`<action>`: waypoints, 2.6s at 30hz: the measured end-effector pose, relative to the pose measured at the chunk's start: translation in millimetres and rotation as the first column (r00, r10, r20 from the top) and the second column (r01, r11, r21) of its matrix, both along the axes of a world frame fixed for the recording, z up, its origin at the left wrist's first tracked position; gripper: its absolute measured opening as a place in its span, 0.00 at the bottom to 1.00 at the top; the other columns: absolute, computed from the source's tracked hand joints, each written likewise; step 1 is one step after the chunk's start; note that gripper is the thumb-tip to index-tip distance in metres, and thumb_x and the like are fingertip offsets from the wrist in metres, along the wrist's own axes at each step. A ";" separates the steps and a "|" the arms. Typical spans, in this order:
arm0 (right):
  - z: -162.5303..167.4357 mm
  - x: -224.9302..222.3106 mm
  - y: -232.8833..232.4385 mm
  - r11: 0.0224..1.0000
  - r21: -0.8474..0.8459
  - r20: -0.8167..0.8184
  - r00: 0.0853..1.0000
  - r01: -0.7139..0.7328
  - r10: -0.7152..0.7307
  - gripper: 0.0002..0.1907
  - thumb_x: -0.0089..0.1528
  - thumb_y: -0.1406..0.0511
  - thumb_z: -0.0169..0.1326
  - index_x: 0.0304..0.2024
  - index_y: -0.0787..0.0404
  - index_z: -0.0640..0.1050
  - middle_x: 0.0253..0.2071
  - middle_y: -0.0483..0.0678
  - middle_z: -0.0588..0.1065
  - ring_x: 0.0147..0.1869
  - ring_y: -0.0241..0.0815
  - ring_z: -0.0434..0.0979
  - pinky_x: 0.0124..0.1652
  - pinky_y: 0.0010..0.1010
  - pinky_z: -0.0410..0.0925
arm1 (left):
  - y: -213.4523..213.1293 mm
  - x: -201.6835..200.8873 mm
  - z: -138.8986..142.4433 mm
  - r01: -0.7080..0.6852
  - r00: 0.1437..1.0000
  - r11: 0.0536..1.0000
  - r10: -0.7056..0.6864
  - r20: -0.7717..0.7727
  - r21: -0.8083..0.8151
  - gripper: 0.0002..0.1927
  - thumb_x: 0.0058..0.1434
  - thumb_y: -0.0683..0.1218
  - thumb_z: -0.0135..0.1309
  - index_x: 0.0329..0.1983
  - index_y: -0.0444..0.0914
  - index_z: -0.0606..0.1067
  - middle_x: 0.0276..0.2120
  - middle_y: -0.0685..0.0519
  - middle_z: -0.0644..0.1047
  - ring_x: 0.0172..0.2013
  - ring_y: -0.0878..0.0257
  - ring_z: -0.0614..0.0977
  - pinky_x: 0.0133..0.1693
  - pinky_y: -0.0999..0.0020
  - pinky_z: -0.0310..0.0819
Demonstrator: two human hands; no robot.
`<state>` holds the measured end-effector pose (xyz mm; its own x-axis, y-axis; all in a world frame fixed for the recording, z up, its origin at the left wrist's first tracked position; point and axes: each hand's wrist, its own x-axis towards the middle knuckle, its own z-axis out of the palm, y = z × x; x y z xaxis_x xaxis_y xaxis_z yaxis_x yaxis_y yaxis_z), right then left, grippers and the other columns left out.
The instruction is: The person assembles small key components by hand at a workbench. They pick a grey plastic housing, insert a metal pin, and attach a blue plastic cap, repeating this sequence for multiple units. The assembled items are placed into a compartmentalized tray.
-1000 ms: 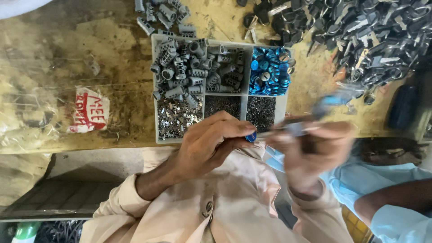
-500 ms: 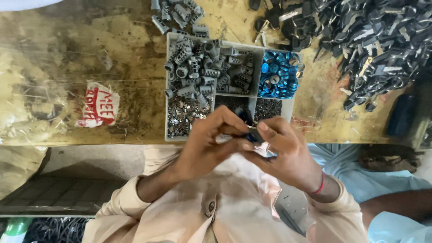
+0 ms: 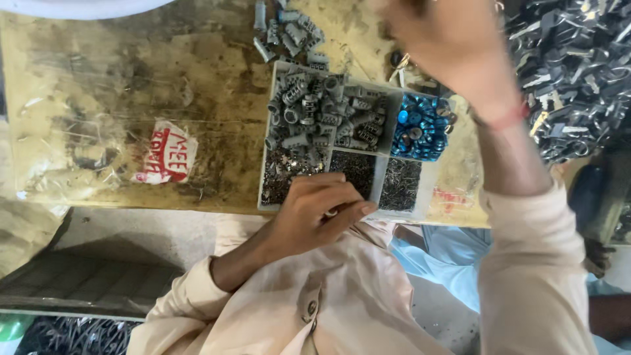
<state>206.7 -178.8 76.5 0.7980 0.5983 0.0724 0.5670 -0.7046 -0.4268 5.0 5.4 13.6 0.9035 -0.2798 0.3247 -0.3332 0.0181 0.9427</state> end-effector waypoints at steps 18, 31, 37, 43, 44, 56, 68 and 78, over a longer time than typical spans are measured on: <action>-2.5 -125.9 -32.1 0.824 0.565 -0.615 0.687 0.042 0.387 0.16 0.67 0.77 0.50 0.54 0.59 0.78 0.45 0.50 0.78 0.42 0.34 0.78 0.41 0.23 0.72 | 9.4 7.1 31.4 -0.161 0.987 0.985 0.161 -0.009 -0.068 0.19 0.65 0.38 0.65 0.58 0.40 0.77 0.46 0.50 0.69 0.43 0.62 0.73 0.42 0.70 0.72; 42.7 -140.2 -38.3 0.923 0.127 0.213 0.919 -0.362 0.332 0.18 0.52 0.65 0.65 0.45 0.61 0.84 0.43 0.46 0.77 0.40 0.43 0.78 0.42 0.37 0.73 | 8.0 8.7 29.9 0.047 0.985 0.997 -0.057 -0.162 -0.063 0.16 0.65 0.31 0.58 0.55 0.33 0.76 0.45 0.47 0.82 0.40 0.60 0.86 0.41 0.69 0.83; 60.2 -137.0 -43.0 0.918 0.079 -0.065 0.917 -0.389 0.394 0.16 0.52 0.67 0.64 0.43 0.63 0.83 0.42 0.46 0.79 0.39 0.41 0.77 0.42 0.36 0.72 | 1.8 5.9 28.8 0.079 0.987 0.996 -0.085 -0.140 -0.049 0.14 0.64 0.33 0.61 0.53 0.32 0.77 0.44 0.46 0.82 0.40 0.60 0.86 0.40 0.69 0.83; 49.6 -149.2 -39.1 0.930 0.230 0.070 0.957 -0.289 0.280 0.11 0.55 0.68 0.66 0.41 0.62 0.83 0.38 0.48 0.80 0.38 0.40 0.81 0.42 0.33 0.76 | 3.1 2.2 32.1 0.070 0.983 0.994 -0.084 -0.162 -0.089 0.16 0.64 0.32 0.60 0.55 0.33 0.77 0.44 0.45 0.83 0.42 0.60 0.88 0.42 0.71 0.86; 44.6 -152.6 -38.5 0.922 0.265 0.134 0.958 -0.283 0.255 0.11 0.55 0.70 0.66 0.41 0.64 0.83 0.37 0.48 0.80 0.37 0.41 0.81 0.41 0.33 0.75 | 3.7 1.1 32.6 0.053 0.979 0.994 -0.071 -0.190 -0.099 0.16 0.64 0.32 0.60 0.55 0.33 0.78 0.43 0.45 0.83 0.41 0.61 0.88 0.42 0.71 0.86; 18.3 -167.0 -29.8 0.889 0.423 0.176 0.978 -0.177 0.111 0.15 0.51 0.75 0.69 0.41 0.69 0.81 0.38 0.51 0.79 0.37 0.49 0.80 0.41 0.35 0.75 | 9.7 4.9 30.6 0.064 0.968 0.987 -0.097 -0.231 -0.147 0.21 0.62 0.29 0.58 0.58 0.35 0.76 0.45 0.47 0.84 0.42 0.65 0.87 0.46 0.72 0.86; -18.8 -185.2 -31.5 0.724 0.688 -0.085 0.996 0.047 0.016 0.21 0.58 0.78 0.66 0.48 0.64 0.70 0.43 0.53 0.77 0.44 0.46 0.80 0.44 0.34 0.74 | 16.0 7.3 28.5 0.075 0.987 0.983 -0.097 -0.126 -0.169 0.19 0.64 0.33 0.65 0.56 0.36 0.76 0.47 0.50 0.83 0.44 0.65 0.87 0.48 0.70 0.86; 21.2 -157.7 -54.8 0.850 0.290 -0.186 0.897 0.440 -0.401 0.06 0.69 0.74 0.58 0.49 0.65 0.79 0.43 0.49 0.79 0.38 0.35 0.78 0.36 0.26 0.73 | 11.0 1.2 22.4 0.034 0.975 0.994 -0.056 -0.214 -0.105 0.12 0.65 0.36 0.63 0.51 0.37 0.78 0.42 0.52 0.83 0.36 0.69 0.85 0.35 0.76 0.83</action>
<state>48.9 -233.5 97.7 0.9821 0.1641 0.0927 0.1807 -0.6799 -0.7107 6.2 16.4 36.0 0.9426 -0.2973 0.1518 -0.1186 0.1268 0.9848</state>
